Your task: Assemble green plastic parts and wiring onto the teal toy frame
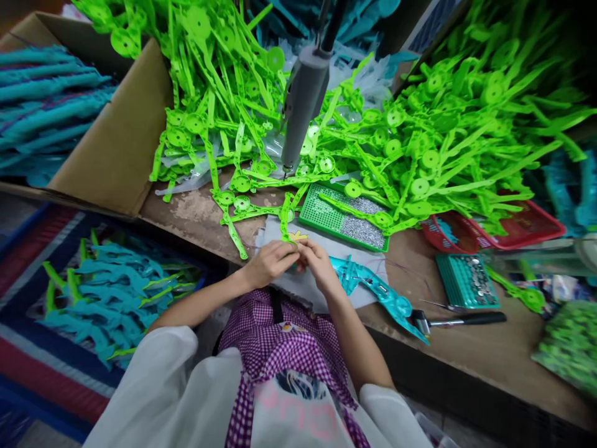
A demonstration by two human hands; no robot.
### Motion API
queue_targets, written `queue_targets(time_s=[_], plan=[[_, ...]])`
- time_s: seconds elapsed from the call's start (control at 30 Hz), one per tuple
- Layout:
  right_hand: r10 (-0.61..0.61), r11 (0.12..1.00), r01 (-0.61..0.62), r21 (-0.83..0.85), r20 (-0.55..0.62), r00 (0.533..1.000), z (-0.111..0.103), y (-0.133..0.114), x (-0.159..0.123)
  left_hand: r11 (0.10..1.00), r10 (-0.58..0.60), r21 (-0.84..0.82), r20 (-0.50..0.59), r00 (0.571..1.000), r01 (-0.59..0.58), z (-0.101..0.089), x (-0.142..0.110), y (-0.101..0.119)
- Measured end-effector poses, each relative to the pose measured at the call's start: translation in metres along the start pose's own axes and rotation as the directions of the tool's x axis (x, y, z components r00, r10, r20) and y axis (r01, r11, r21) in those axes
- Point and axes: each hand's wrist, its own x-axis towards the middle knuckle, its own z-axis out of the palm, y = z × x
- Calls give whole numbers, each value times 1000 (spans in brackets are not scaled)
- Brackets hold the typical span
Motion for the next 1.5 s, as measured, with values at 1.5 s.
queue_targets(time_s=[1.5], plan=[[-128,741,397,-542,467,875,-41,-21,71,893,-445,115,373,814,436,-37,-58,-55]])
